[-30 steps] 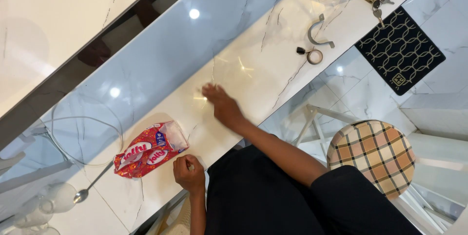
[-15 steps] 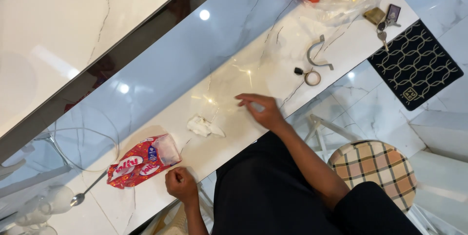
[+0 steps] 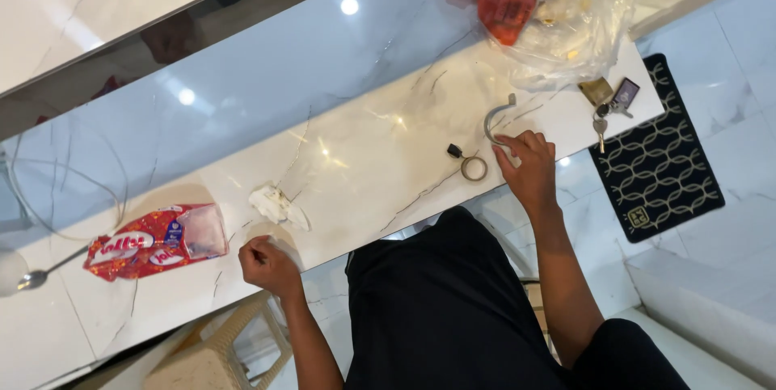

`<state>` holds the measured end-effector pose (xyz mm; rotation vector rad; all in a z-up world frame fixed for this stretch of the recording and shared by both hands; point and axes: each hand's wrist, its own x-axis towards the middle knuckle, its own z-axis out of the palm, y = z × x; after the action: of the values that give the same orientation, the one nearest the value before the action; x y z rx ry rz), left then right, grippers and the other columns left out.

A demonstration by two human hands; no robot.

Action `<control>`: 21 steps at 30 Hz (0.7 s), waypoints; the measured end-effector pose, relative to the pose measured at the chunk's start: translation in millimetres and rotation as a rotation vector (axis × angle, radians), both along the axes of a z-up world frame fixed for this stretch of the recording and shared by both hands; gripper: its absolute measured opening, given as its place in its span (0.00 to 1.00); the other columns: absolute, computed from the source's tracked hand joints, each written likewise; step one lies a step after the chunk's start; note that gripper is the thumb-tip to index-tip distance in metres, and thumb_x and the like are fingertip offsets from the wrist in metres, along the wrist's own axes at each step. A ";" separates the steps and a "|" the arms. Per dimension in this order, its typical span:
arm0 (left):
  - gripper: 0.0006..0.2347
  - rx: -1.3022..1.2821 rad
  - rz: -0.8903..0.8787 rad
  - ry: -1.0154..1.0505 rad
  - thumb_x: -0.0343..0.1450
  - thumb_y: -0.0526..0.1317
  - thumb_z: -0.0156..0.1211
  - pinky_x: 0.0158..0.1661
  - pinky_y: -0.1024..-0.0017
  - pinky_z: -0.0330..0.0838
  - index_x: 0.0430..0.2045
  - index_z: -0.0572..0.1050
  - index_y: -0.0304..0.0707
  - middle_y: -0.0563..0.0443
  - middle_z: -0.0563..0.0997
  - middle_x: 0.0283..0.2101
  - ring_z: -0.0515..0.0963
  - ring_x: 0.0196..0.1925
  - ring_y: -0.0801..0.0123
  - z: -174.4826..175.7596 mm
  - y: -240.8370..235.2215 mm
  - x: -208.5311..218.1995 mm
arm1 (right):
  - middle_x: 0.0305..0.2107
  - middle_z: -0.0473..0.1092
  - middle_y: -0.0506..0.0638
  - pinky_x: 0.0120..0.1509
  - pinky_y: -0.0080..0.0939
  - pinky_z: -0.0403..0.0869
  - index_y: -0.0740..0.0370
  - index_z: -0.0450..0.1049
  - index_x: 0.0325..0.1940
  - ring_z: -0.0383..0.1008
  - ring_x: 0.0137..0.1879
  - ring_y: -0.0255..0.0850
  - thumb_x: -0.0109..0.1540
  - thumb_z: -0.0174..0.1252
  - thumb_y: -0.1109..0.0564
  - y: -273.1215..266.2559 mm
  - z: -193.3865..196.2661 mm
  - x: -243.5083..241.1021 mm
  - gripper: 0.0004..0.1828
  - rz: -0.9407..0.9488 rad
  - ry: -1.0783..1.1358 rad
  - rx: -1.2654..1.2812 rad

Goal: The person cleans a white kitchen countertop using a white tissue, wiping away spills and debris. They then organize items on the counter, including a bag of Jolly candies, a cloth, and various packaged food items, before moving to a different area to place keys on a shelf.

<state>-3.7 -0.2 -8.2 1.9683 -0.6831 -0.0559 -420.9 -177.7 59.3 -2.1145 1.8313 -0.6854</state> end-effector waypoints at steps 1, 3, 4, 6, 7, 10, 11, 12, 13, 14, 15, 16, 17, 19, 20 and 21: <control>0.07 0.002 0.026 -0.006 0.78 0.29 0.51 0.28 0.72 0.60 0.30 0.76 0.30 0.49 0.75 0.30 0.66 0.26 0.71 0.1 -1.5 -1.0 | 0.30 0.68 0.49 0.49 0.45 0.63 0.56 0.82 0.55 0.69 0.43 0.44 0.59 0.71 0.57 -5.6 -3.8 -0.9 0.19 0.026 -0.006 0.002; 0.07 0.033 0.036 -0.032 0.76 0.29 0.52 0.27 0.72 0.60 0.29 0.76 0.29 0.49 0.76 0.29 0.66 0.25 0.71 -0.3 -2.8 -0.7 | 0.31 0.69 0.41 0.51 0.44 0.63 0.55 0.82 0.47 0.68 0.40 0.38 0.64 0.69 0.58 -14.1 -12.7 -1.2 0.07 0.137 -0.015 -0.101; 0.07 0.037 0.058 -0.038 0.76 0.29 0.52 0.27 0.72 0.60 0.29 0.76 0.29 0.49 0.76 0.29 0.66 0.25 0.71 -1.5 -3.0 -0.8 | 0.31 0.69 0.41 0.51 0.44 0.63 0.55 0.82 0.47 0.68 0.40 0.38 0.64 0.69 0.58 -23.9 -9.6 6.9 0.07 0.159 -0.022 -0.098; 0.07 0.049 0.045 -0.097 0.76 0.29 0.53 0.27 0.72 0.61 0.28 0.77 0.29 0.49 0.76 0.29 0.67 0.25 0.72 -2.6 -2.6 -0.4 | 0.28 0.67 0.42 0.50 0.44 0.62 0.55 0.84 0.44 0.67 0.39 0.39 0.64 0.69 0.60 -39.0 -1.9 22.7 0.05 0.235 0.007 -0.174; 0.07 0.051 0.062 -0.103 0.76 0.29 0.53 0.27 0.72 0.61 0.28 0.77 0.29 0.49 0.76 0.29 0.67 0.25 0.72 -3.3 -2.4 -0.4 | 0.28 0.67 0.42 0.50 0.44 0.62 0.55 0.84 0.44 0.67 0.39 0.39 0.64 0.69 0.60 -53.4 -3.8 30.9 0.05 0.251 -0.001 -0.174; 0.07 0.040 0.079 -0.073 0.76 0.29 0.54 0.28 0.71 0.62 0.29 0.77 0.29 0.48 0.75 0.28 0.67 0.25 0.71 -0.2 0.7 1.4 | 0.29 0.68 0.44 0.50 0.44 0.62 0.56 0.83 0.45 0.66 0.39 0.40 0.64 0.69 0.60 -93.0 -13.0 58.1 0.06 0.344 -0.046 -0.209; 0.07 0.032 0.077 -0.060 0.76 0.29 0.53 0.28 0.71 0.62 0.28 0.77 0.29 0.48 0.76 0.28 0.68 0.25 0.71 2.0 0.5 1.1 | 0.30 0.68 0.44 0.49 0.44 0.61 0.56 0.83 0.45 0.67 0.39 0.41 0.64 0.69 0.60 -104.5 -18.7 64.2 0.05 0.367 -0.033 -0.220; 0.07 0.024 0.075 -0.046 0.76 0.29 0.53 0.28 0.71 0.63 0.28 0.77 0.29 0.48 0.76 0.28 0.68 0.25 0.71 3.9 -0.2 0.4 | 0.30 0.68 0.44 0.49 0.45 0.61 0.57 0.83 0.44 0.67 0.40 0.41 0.64 0.69 0.60 -116.4 -24.6 70.1 0.04 0.390 -0.020 -0.231; 0.07 0.026 0.074 -0.044 0.76 0.29 0.53 0.28 0.71 0.63 0.28 0.77 0.29 0.48 0.76 0.28 0.68 0.25 0.71 3.6 0.7 0.6 | 0.30 0.68 0.44 0.49 0.45 0.61 0.57 0.83 0.44 0.67 0.40 0.41 0.64 0.69 0.60 -118.1 -25.1 72.0 0.04 0.390 -0.018 -0.229; 0.07 0.024 0.075 -0.062 0.76 0.29 0.53 0.28 0.70 0.63 0.28 0.77 0.29 0.48 0.77 0.28 0.69 0.25 0.71 3.1 1.3 0.7 | 0.29 0.68 0.44 0.50 0.45 0.61 0.56 0.83 0.45 0.67 0.40 0.41 0.64 0.68 0.61 -120.1 -25.8 73.7 0.05 0.394 -0.056 -0.182; 0.08 0.021 0.074 -0.078 0.76 0.29 0.53 0.28 0.70 0.64 0.28 0.77 0.29 0.48 0.77 0.27 0.69 0.25 0.71 2.1 0.9 0.4 | 0.29 0.67 0.44 0.50 0.45 0.62 0.56 0.82 0.46 0.67 0.40 0.41 0.65 0.68 0.61 -122.5 -26.3 74.6 0.06 0.397 -0.093 -0.135; 0.08 0.022 0.072 -0.075 0.76 0.29 0.53 0.28 0.70 0.64 0.28 0.77 0.29 0.48 0.77 0.27 0.69 0.25 0.71 1.9 0.4 -0.4 | 0.29 0.67 0.44 0.50 0.45 0.62 0.56 0.82 0.46 0.67 0.40 0.41 0.65 0.68 0.61 -118.8 -21.3 71.6 0.06 0.394 -0.090 -0.134; 0.08 0.024 0.080 -0.077 0.76 0.29 0.53 0.28 0.70 0.64 0.27 0.77 0.29 0.48 0.77 0.27 0.69 0.24 0.71 2.0 0.8 -0.3 | 0.32 0.68 0.45 0.51 0.45 0.62 0.56 0.80 0.52 0.68 0.41 0.41 0.64 0.68 0.61 -114.5 -16.8 69.7 0.12 0.398 -0.153 -0.120; 0.08 0.028 0.085 -0.076 0.76 0.29 0.52 0.28 0.70 0.63 0.27 0.77 0.29 0.48 0.77 0.26 0.69 0.24 0.71 2.4 0.1 -0.2 | 0.34 0.69 0.46 0.52 0.45 0.63 0.57 0.78 0.58 0.68 0.42 0.42 0.63 0.67 0.60 -98.0 -5.6 60.8 0.18 0.398 -0.214 -0.105; 0.08 0.033 0.089 -0.070 0.76 0.30 0.53 0.27 0.70 0.63 0.27 0.77 0.29 0.48 0.77 0.26 0.68 0.24 0.71 2.8 -1.0 -0.3 | 0.38 0.69 0.47 0.53 0.44 0.64 0.56 0.75 0.62 0.69 0.43 0.41 0.65 0.67 0.59 -85.6 1.2 53.7 0.21 0.340 -0.233 -0.091; 0.08 0.040 0.093 -0.065 0.76 0.30 0.53 0.27 0.70 0.62 0.27 0.77 0.29 0.48 0.77 0.25 0.68 0.23 0.71 3.3 -1.3 -0.1 | 0.42 0.69 0.48 0.55 0.44 0.65 0.55 0.73 0.66 0.69 0.44 0.41 0.67 0.67 0.58 -72.5 7.7 47.0 0.23 0.281 -0.252 -0.077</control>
<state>-3.8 -1.4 -4.9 2.0457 -0.6352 0.0513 -374.0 -250.3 67.1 -2.1606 1.3655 -0.9136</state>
